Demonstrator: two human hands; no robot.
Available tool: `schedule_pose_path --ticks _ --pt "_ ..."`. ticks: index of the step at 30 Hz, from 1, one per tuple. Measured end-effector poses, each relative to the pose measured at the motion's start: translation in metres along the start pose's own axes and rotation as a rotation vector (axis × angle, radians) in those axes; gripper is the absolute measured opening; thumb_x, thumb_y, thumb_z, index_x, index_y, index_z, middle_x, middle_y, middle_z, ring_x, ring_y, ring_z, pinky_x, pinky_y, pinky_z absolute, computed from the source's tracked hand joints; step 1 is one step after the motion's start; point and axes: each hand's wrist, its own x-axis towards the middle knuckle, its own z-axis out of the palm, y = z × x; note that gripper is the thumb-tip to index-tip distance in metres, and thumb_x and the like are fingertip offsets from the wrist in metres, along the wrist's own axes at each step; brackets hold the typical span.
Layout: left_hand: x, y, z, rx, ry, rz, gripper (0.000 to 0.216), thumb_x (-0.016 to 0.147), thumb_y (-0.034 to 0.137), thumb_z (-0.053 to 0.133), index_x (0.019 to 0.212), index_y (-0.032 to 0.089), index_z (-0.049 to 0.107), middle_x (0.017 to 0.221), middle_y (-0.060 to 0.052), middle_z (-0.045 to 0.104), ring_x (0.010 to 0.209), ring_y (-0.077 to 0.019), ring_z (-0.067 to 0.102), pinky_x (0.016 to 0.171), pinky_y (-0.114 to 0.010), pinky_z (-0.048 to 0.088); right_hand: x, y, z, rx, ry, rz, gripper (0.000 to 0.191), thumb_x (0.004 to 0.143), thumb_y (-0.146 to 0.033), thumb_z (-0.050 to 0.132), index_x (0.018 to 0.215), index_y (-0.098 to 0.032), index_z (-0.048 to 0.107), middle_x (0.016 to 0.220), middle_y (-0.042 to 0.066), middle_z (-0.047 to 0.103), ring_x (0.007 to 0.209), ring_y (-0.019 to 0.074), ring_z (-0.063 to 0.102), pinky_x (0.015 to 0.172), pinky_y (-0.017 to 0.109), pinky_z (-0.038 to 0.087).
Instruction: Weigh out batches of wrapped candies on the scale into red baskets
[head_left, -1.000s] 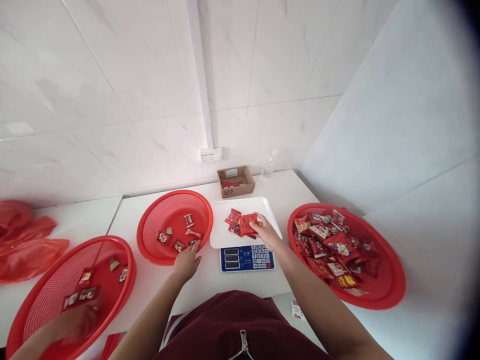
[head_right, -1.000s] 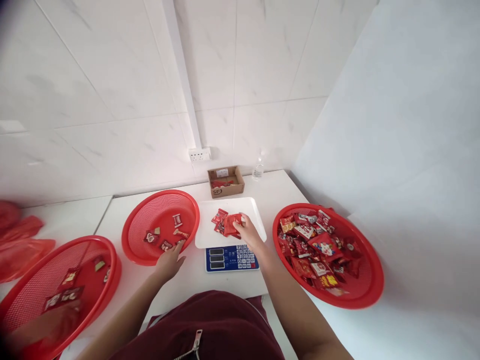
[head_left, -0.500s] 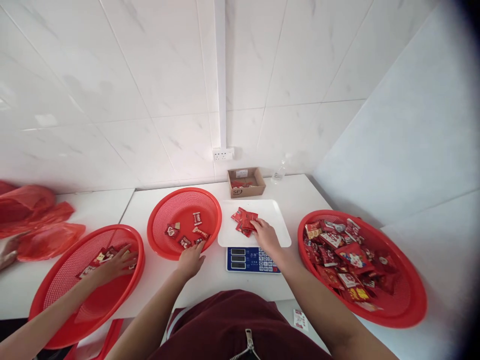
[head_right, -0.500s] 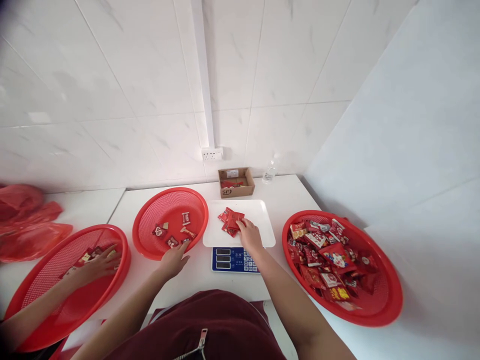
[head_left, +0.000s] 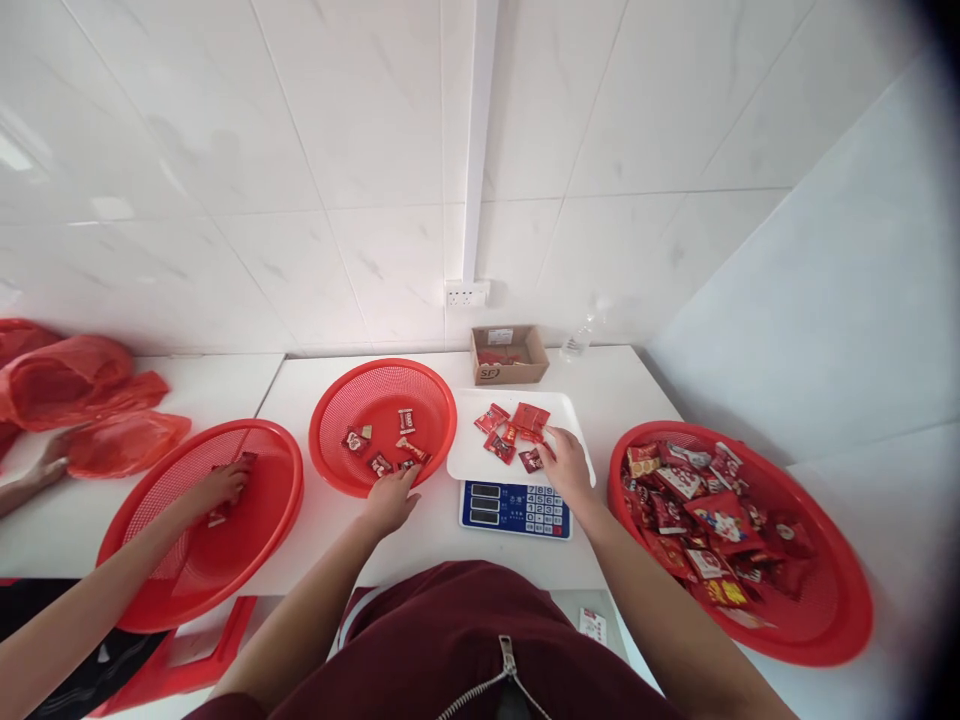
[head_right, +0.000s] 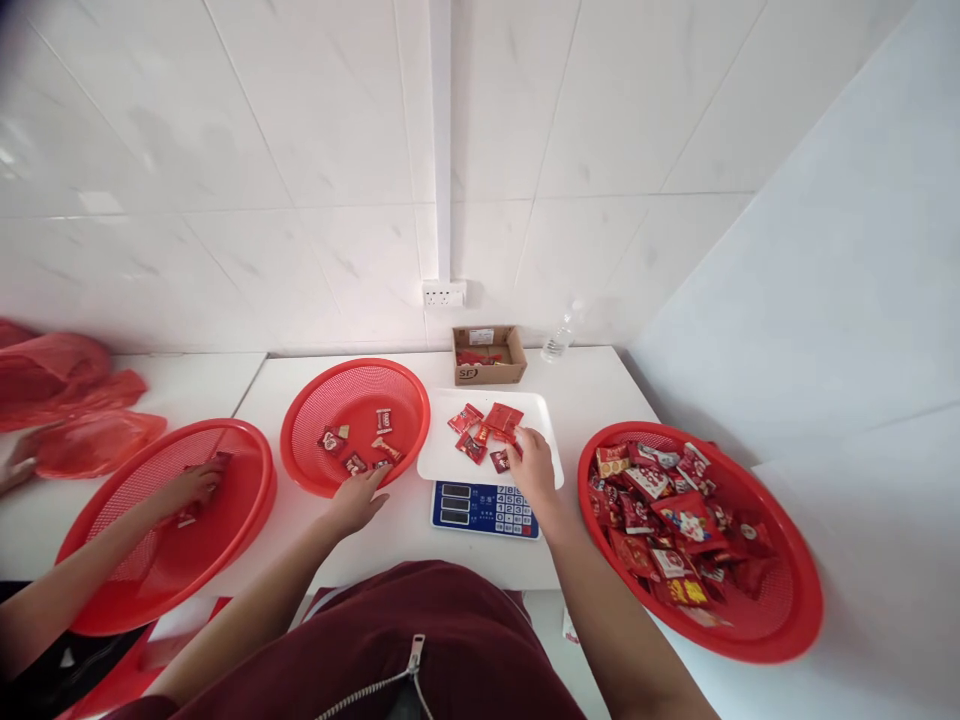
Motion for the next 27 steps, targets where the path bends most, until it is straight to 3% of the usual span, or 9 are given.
schedule_pose_path --ticks 4,8,12,19,23,27 --pt "-0.005 -0.010 0.002 -0.094 0.117 0.051 0.047 0.089 0.033 0.047 0.134 0.018 0.044 0.127 -0.012 0.058 0.118 -0.0248 0.052 0.100 -0.038 0.036 -0.028 0.019 -0.030 -0.089 0.055 0.002 0.037 0.087 -0.035 0.041 0.114 -0.015 0.055 0.115 0.015 0.059 0.110 0.0256 0.052 0.097 0.043 0.040" --pt "-0.011 -0.028 0.009 -0.128 0.243 0.016 0.041 0.090 0.036 0.045 0.128 0.020 0.050 0.121 -0.010 0.062 0.114 -0.0243 0.055 0.101 -0.040 0.037 -0.055 0.051 -0.063 -0.237 0.111 0.136 0.043 0.085 -0.037 0.041 0.117 -0.011 0.053 0.116 0.018 0.058 0.112 0.0298 0.050 0.098 0.046 0.039" --pt "-0.014 -0.047 0.018 -0.116 0.313 -0.054 0.037 0.091 0.034 0.044 0.123 0.019 0.055 0.118 -0.011 0.064 0.112 -0.0253 0.056 0.103 -0.044 0.035 -0.085 0.072 -0.072 -0.293 -0.046 0.241 0.054 0.084 -0.042 0.038 0.123 -0.007 0.049 0.121 0.021 0.056 0.117 0.0316 0.048 0.099 0.046 0.038" --pt "-0.017 -0.064 0.014 -0.055 0.341 -0.169 0.038 0.092 0.037 0.040 0.120 0.018 0.057 0.120 -0.013 0.063 0.118 -0.0273 0.052 0.106 -0.050 0.031 -0.100 0.042 -0.071 -0.377 -0.318 0.544 0.063 0.090 -0.044 0.016 0.142 -0.010 0.030 0.131 0.021 0.051 0.114 0.0343 0.053 0.090 0.049 0.043" --pt "-0.022 -0.068 0.010 -0.016 0.308 -0.205 0.040 0.091 0.037 0.040 0.121 0.016 0.056 0.122 -0.013 0.062 0.121 -0.0278 0.050 0.108 -0.049 0.028 -0.091 0.029 -0.076 -0.392 -0.375 0.657 0.064 0.090 -0.047 0.012 0.144 -0.016 0.026 0.127 0.020 0.055 0.106 0.0349 0.059 0.086 0.051 0.044" --pt "-0.025 -0.064 0.013 -0.011 0.274 -0.192 0.041 0.092 0.038 0.037 0.123 0.019 0.055 0.126 -0.012 0.060 0.125 -0.0284 0.046 0.109 -0.052 0.023 -0.090 0.028 -0.077 -0.399 -0.377 0.670 0.064 0.090 -0.046 0.014 0.145 -0.015 0.025 0.127 0.021 0.055 0.105 0.0366 0.060 0.084 0.052 0.045"
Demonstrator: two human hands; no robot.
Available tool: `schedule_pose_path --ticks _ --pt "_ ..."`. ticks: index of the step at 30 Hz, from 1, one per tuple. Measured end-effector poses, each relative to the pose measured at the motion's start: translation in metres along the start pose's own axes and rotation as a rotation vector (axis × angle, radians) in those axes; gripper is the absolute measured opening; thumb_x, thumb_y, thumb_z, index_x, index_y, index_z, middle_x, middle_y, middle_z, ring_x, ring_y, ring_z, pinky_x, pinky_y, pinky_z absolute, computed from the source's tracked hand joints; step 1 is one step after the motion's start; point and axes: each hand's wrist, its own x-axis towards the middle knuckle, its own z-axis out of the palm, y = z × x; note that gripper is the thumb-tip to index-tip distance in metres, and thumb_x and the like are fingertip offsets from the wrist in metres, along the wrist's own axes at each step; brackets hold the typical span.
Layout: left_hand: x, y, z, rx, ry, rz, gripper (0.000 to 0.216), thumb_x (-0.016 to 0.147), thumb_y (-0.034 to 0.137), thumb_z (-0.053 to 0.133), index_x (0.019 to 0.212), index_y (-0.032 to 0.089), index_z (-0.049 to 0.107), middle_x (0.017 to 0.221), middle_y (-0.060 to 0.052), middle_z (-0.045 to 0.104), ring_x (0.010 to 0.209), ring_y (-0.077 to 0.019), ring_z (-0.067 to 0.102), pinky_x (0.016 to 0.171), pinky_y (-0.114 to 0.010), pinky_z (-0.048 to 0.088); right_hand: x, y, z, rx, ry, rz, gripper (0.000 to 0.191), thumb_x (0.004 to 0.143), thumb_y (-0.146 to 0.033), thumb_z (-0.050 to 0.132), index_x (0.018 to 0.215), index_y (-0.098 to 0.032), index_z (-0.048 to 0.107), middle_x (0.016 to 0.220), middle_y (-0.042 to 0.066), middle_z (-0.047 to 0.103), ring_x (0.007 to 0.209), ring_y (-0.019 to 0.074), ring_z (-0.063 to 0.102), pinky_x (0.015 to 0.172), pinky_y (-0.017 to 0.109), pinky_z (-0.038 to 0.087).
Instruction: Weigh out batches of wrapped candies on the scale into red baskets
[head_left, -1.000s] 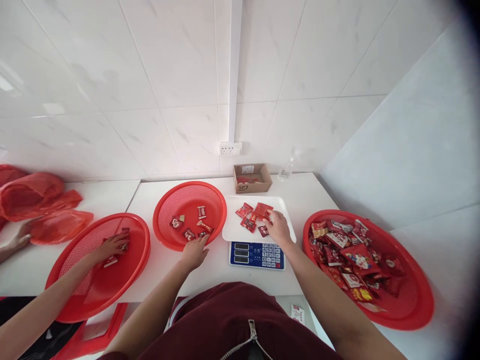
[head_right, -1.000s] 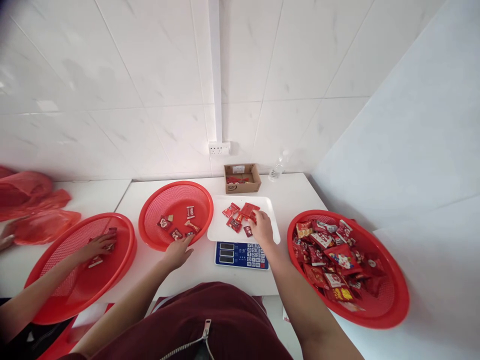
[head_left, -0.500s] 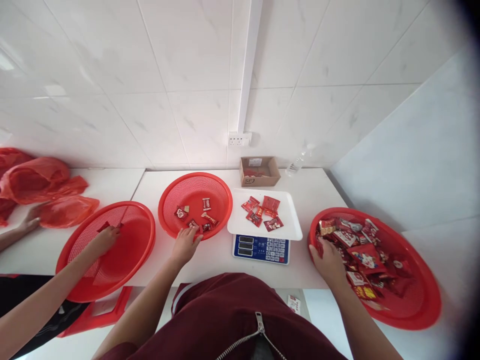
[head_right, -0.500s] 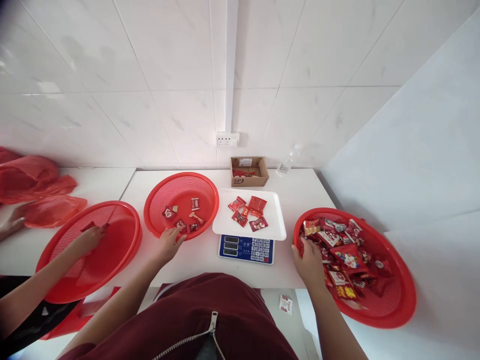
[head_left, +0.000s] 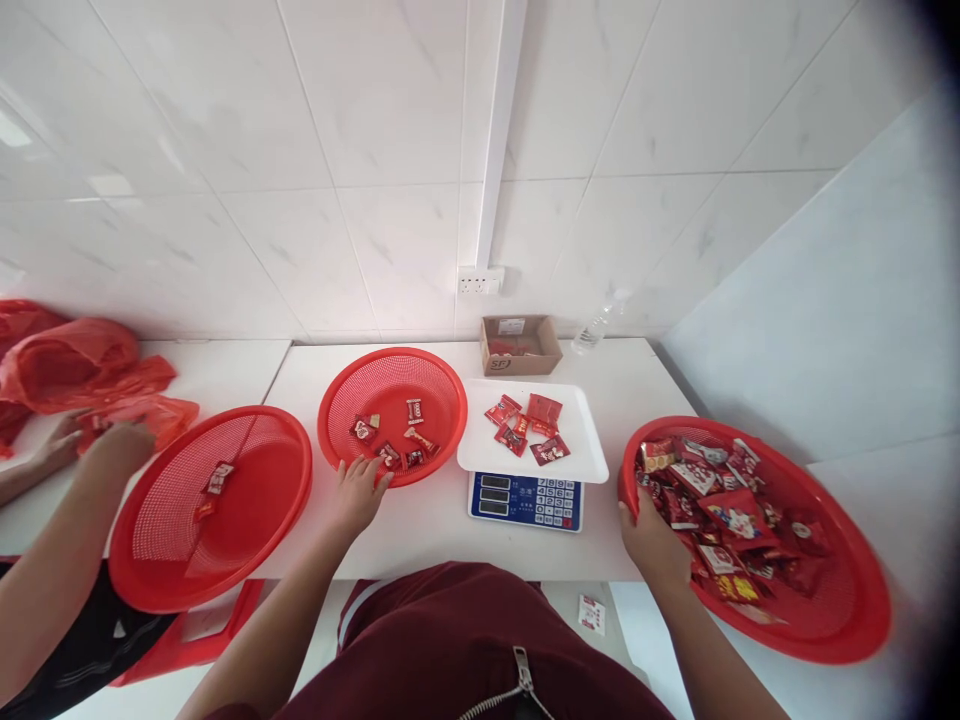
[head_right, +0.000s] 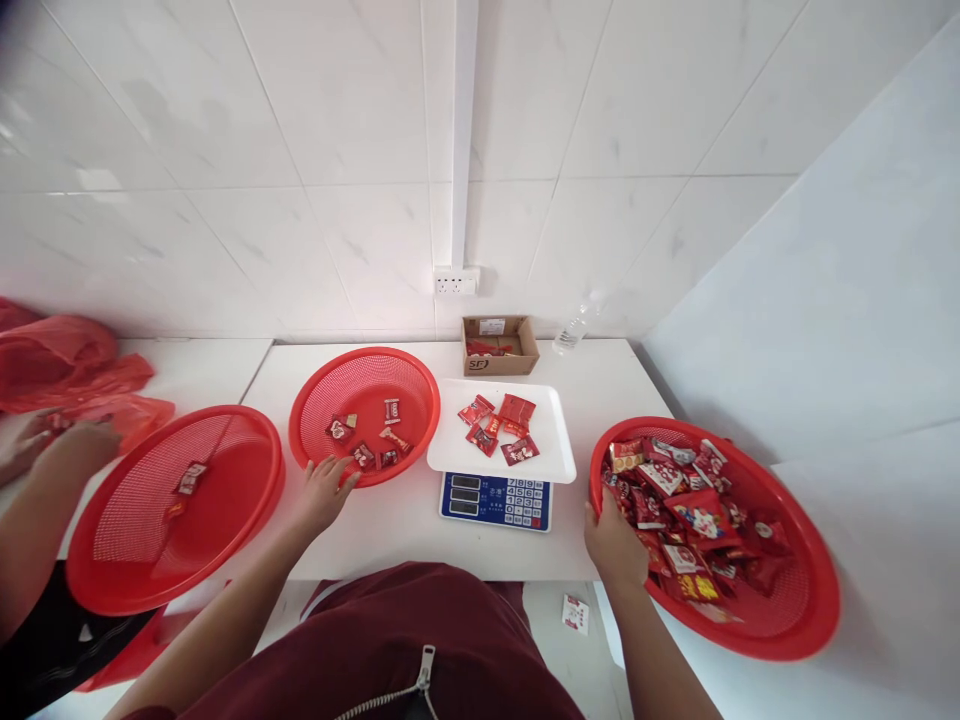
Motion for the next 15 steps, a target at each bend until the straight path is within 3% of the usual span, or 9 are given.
schedule_pose_path --ticks 15 --pt "-0.005 0.012 -0.002 0.001 -0.083 0.026 0.040 0.094 0.034 0.034 0.124 0.021 0.056 0.127 -0.011 0.060 0.129 -0.0295 0.043 0.110 -0.059 0.014 -0.002 -0.003 -0.002 -0.036 -0.007 0.003 0.060 0.090 -0.041 0.018 0.142 -0.014 0.029 0.121 0.022 0.059 0.100 0.0336 0.062 0.082 0.049 0.045"
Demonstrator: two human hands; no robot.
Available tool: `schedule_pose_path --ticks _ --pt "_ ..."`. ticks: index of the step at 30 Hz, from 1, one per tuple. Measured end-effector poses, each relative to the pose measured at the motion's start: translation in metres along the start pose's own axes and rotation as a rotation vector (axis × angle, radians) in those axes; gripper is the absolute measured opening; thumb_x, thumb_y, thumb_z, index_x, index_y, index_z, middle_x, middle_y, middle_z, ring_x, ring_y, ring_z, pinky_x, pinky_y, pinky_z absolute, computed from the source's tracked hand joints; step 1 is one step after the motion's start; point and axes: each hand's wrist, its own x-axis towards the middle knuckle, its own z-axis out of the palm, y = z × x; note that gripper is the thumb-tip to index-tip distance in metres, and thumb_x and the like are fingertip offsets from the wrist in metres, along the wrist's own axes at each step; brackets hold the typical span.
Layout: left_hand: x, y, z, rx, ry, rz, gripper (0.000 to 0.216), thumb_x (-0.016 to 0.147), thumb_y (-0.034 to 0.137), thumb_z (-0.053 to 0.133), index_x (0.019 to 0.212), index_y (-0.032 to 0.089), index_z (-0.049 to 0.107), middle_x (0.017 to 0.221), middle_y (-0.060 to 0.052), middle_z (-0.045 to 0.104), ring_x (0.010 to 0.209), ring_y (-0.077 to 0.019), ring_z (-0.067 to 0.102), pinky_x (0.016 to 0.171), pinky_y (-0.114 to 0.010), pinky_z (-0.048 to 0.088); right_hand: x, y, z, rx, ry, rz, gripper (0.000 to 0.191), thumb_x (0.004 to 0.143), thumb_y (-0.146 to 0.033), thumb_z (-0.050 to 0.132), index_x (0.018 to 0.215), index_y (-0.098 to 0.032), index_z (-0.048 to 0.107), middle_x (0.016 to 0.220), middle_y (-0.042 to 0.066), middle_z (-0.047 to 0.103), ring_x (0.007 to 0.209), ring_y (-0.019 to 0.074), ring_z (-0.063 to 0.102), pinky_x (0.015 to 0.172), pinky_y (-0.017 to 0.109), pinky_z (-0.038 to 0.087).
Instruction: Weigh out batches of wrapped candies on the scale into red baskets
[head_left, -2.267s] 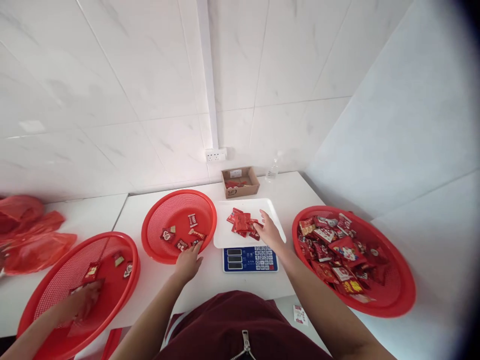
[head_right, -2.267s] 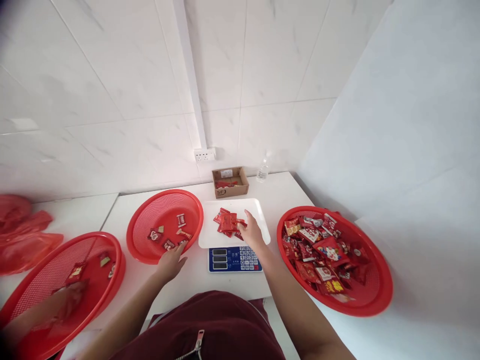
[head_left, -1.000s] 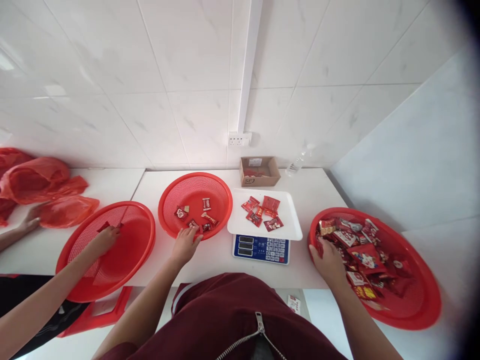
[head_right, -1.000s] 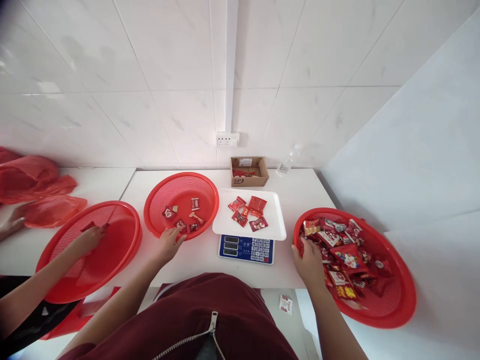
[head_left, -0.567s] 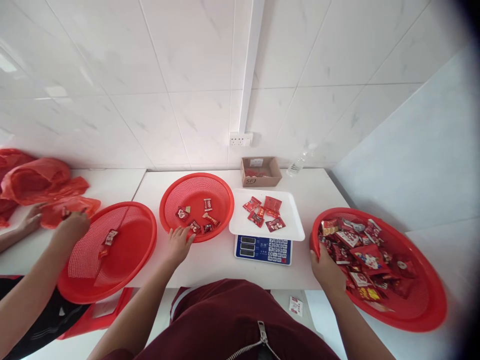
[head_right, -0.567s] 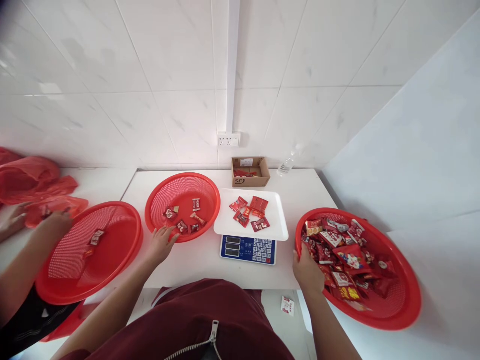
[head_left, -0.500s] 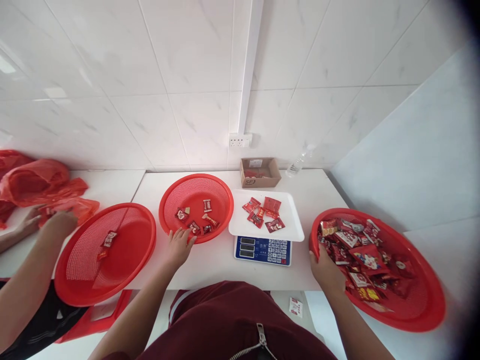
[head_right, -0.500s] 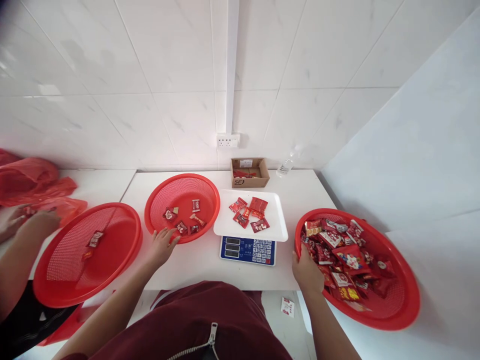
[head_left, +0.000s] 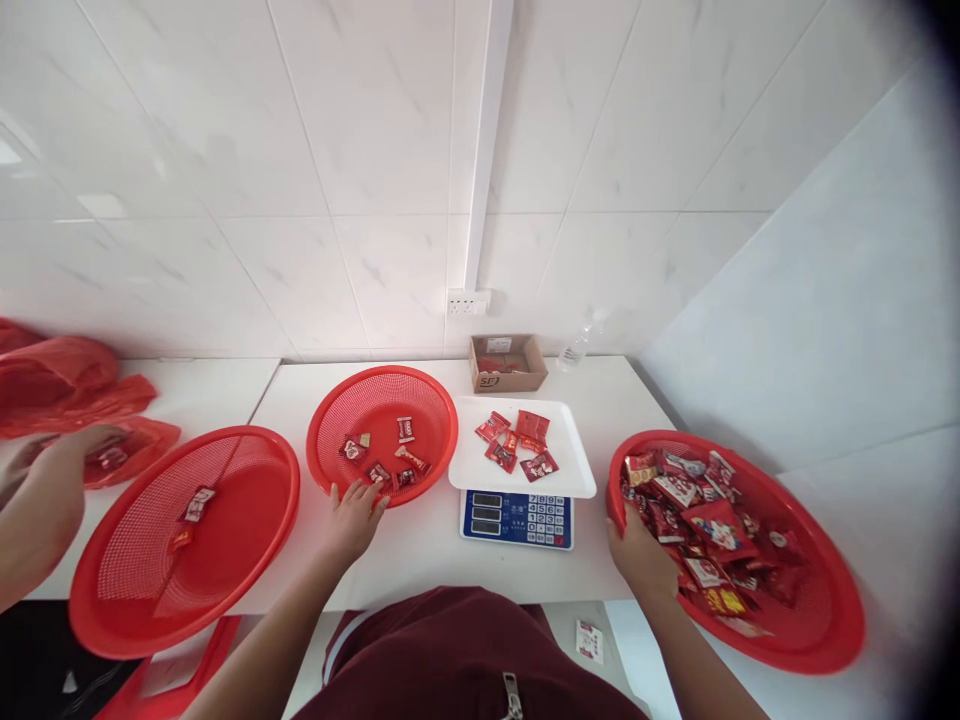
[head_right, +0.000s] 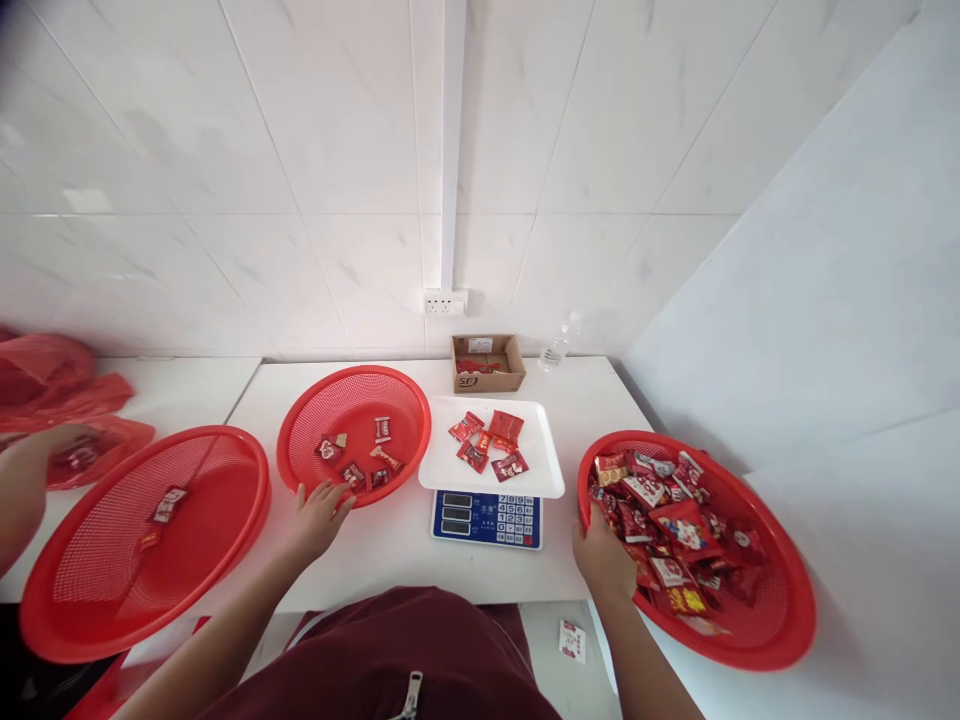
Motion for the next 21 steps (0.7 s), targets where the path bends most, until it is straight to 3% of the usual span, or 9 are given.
schedule_pose_path --ticks 12,21 --pt "-0.013 0.011 0.006 -0.031 0.047 -0.011 0.040 0.093 0.037 0.035 0.119 0.021 0.060 0.124 -0.013 0.061 0.126 -0.0301 0.045 0.109 -0.060 0.017 0.003 0.004 0.002 -0.016 -0.007 -0.064 0.057 0.090 -0.037 0.019 0.138 -0.009 0.032 0.116 0.022 0.062 0.100 0.0343 0.063 0.082 0.049 0.046" --pt "-0.039 0.030 0.011 -0.049 0.022 -0.079 0.039 0.092 0.035 0.036 0.122 0.021 0.057 0.129 -0.012 0.058 0.130 -0.0297 0.040 0.108 -0.059 0.015 0.005 0.010 -0.001 -0.003 -0.035 -0.154 0.056 0.088 -0.030 0.025 0.139 -0.007 0.029 0.133 0.022 0.050 0.115 0.0311 0.055 0.090 0.045 0.044"
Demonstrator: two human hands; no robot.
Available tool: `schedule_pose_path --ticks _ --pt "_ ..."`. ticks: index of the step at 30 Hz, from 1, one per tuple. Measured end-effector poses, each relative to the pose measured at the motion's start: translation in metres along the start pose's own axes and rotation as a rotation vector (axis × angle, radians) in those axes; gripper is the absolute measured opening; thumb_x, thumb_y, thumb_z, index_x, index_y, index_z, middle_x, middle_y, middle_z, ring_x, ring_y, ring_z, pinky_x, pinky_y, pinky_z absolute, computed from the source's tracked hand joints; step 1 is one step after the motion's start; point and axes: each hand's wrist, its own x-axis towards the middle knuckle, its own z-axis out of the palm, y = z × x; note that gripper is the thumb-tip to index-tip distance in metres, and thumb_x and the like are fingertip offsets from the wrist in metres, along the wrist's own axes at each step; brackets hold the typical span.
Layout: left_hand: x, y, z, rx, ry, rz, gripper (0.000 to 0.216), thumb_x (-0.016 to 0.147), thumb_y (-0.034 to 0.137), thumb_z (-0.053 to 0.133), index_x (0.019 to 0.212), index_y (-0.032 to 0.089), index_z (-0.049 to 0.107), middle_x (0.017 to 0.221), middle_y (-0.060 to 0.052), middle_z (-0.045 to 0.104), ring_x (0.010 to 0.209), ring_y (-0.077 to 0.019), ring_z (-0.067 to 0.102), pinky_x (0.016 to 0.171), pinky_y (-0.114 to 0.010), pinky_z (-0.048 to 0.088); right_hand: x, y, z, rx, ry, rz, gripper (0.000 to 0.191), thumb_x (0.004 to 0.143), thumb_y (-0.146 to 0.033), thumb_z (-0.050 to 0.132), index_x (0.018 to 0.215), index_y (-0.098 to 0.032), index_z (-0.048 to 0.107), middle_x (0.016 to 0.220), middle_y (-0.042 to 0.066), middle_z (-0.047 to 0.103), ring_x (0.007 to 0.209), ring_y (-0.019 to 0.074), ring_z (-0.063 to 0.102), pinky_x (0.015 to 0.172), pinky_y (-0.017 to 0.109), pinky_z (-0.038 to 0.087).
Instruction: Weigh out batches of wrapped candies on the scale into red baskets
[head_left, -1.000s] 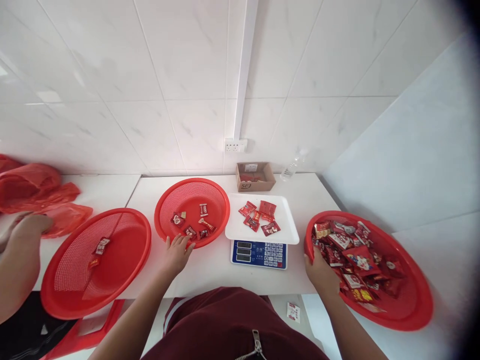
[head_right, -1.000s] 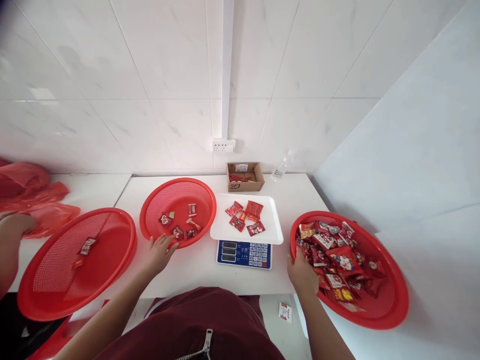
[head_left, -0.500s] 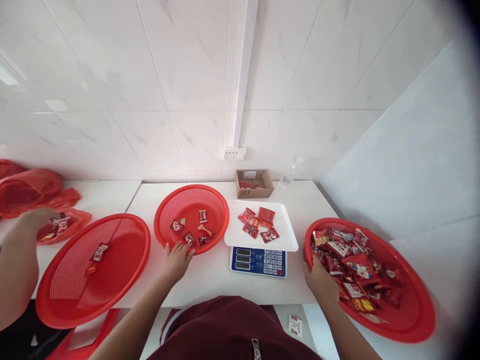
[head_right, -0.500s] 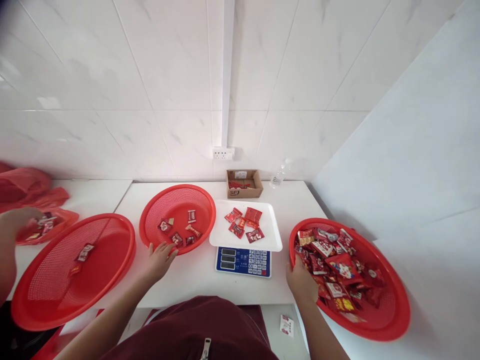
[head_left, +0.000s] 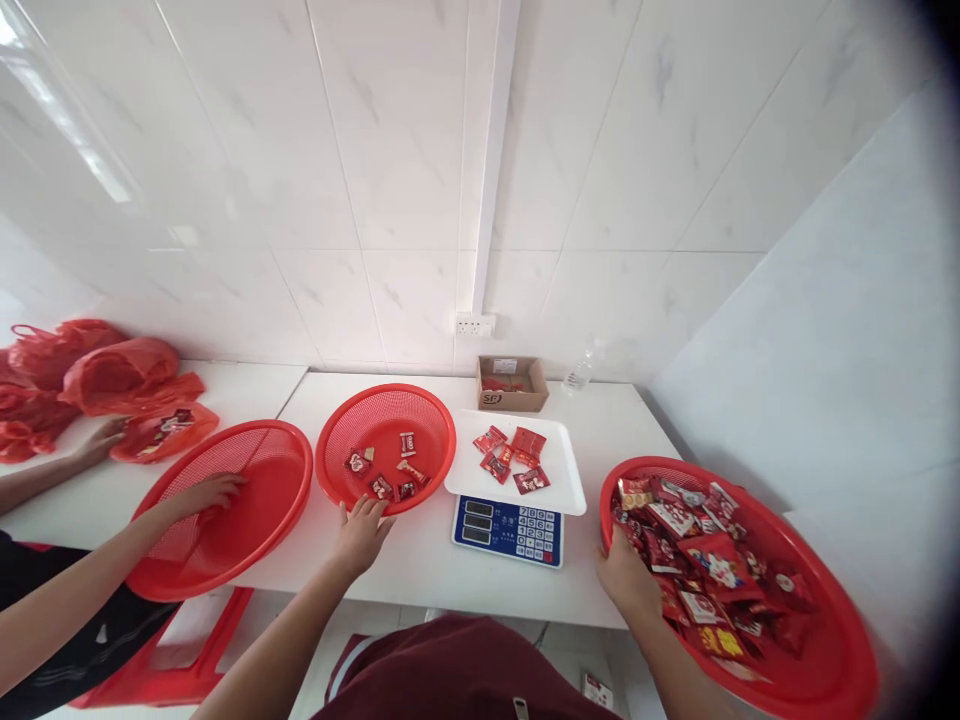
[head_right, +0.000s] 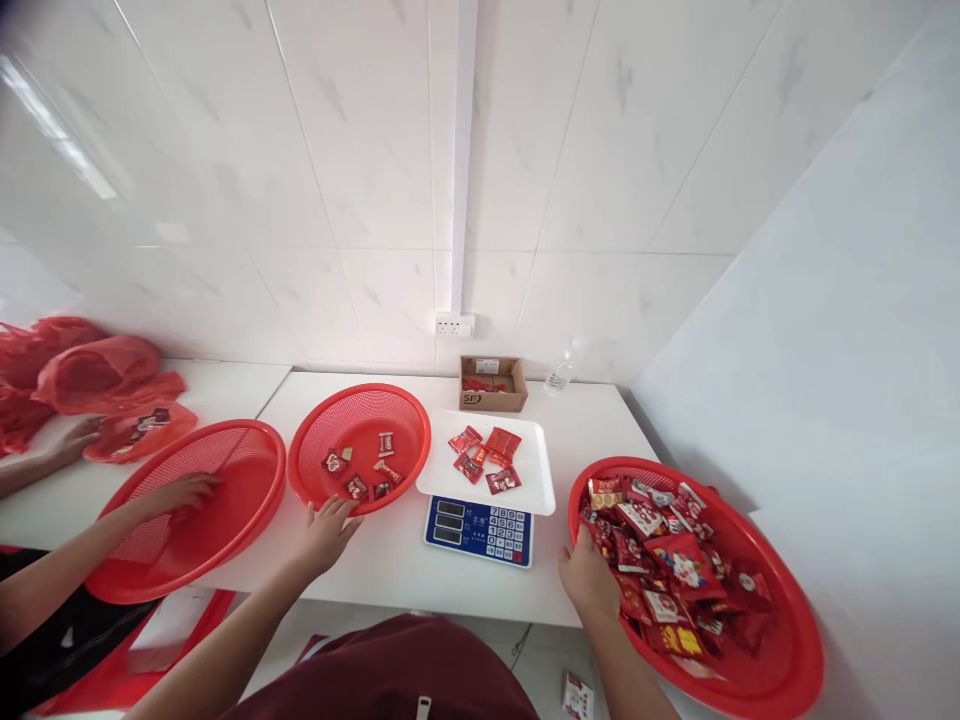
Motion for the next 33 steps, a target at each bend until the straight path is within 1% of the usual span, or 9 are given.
schedule_pose_path --ticks 4,9,18,21,24,28,30,32,33 --pt "-0.012 0.007 -0.001 0.022 -0.013 -0.057 0.041 0.093 0.035 0.033 0.123 0.019 0.055 0.133 -0.014 0.054 0.132 -0.0301 0.036 0.107 -0.059 0.016 0.000 0.003 0.000 0.013 -0.003 -0.051 0.056 0.088 -0.027 0.028 0.139 -0.006 0.028 0.135 0.021 0.048 0.117 0.0312 0.053 0.090 0.045 0.044" --pt "-0.024 0.019 -0.004 0.067 -0.052 -0.086 0.045 0.093 0.038 0.032 0.131 0.022 0.049 0.139 -0.013 0.049 0.134 -0.0287 0.033 0.108 -0.057 0.015 -0.002 0.003 -0.003 0.025 -0.014 -0.064 0.054 0.088 -0.026 0.028 0.136 -0.003 0.031 0.127 0.025 0.053 0.112 0.0326 0.057 0.086 0.045 0.046" --pt "-0.035 0.036 -0.002 0.092 -0.036 -0.092 0.045 0.091 0.037 0.036 0.131 0.020 0.048 0.134 -0.015 0.053 0.130 -0.0302 0.040 0.107 -0.059 0.018 -0.005 0.003 -0.004 0.019 -0.018 -0.063 0.053 0.088 -0.027 0.029 0.136 -0.006 0.029 0.126 0.023 0.054 0.109 0.0323 0.058 0.084 0.044 0.047" --pt "-0.037 0.036 0.001 0.055 -0.015 -0.105 0.041 0.092 0.037 0.036 0.126 0.021 0.052 0.131 -0.013 0.056 0.128 -0.0281 0.043 0.108 -0.057 0.018 -0.005 0.003 -0.003 0.026 -0.013 -0.067 0.054 0.088 -0.027 0.029 0.137 -0.005 0.028 0.124 0.023 0.054 0.108 0.0332 0.058 0.082 0.045 0.047" --pt "-0.036 0.035 0.001 0.025 0.013 -0.157 0.036 0.092 0.038 0.035 0.117 0.023 0.059 0.123 -0.012 0.061 0.125 -0.0273 0.046 0.108 -0.057 0.020 -0.004 0.004 -0.001 0.027 -0.004 -0.081 0.055 0.088 -0.027 0.029 0.137 -0.004 0.027 0.123 0.025 0.055 0.108 0.0335 0.058 0.082 0.045 0.047" --pt "-0.033 0.028 -0.002 0.022 0.035 -0.214 0.038 0.093 0.040 0.032 0.101 0.023 0.065 0.119 -0.011 0.063 0.129 -0.0300 0.041 0.107 -0.060 0.019 -0.003 0.005 0.001 0.030 -0.007 -0.068 0.057 0.088 -0.029 0.029 0.139 -0.005 0.026 0.127 0.025 0.052 0.110 0.0334 0.057 0.082 0.046 0.047" --pt "-0.031 0.019 -0.003 0.034 0.053 -0.264 0.036 0.091 0.040 0.035 0.100 0.022 0.065 0.128 -0.012 0.057 0.134 -0.0311 0.033 0.108 -0.060 0.017 -0.002 0.005 0.001 0.033 -0.004 -0.062 0.057 0.087 -0.029 0.029 0.139 -0.005 0.027 0.128 0.025 0.051 0.110 0.0339 0.057 0.082 0.047 0.047" --pt "-0.029 0.005 -0.002 0.060 0.096 -0.356 0.037 0.087 0.039 0.042 0.115 0.020 0.059 0.142 -0.014 0.044 0.139 -0.0315 0.024 0.109 -0.058 0.016 -0.001 0.005 0.002 0.033 -0.007 -0.058 0.056 0.087 -0.028 0.029 0.138 -0.005 0.029 0.126 0.025 0.053 0.109 0.0336 0.058 0.082 0.047 0.047" --pt "-0.027 -0.003 -0.002 0.071 0.127 -0.413 0.045 0.086 0.038 0.044 0.125 0.019 0.052 0.147 -0.015 0.036 0.140 -0.0314 0.020 0.109 -0.058 0.016 -0.001 0.005 0.002 0.030 -0.008 -0.057 0.055 0.087 -0.028 0.028 0.138 -0.005 0.029 0.125 0.025 0.054 0.108 0.0331 0.058 0.083 0.047 0.047"
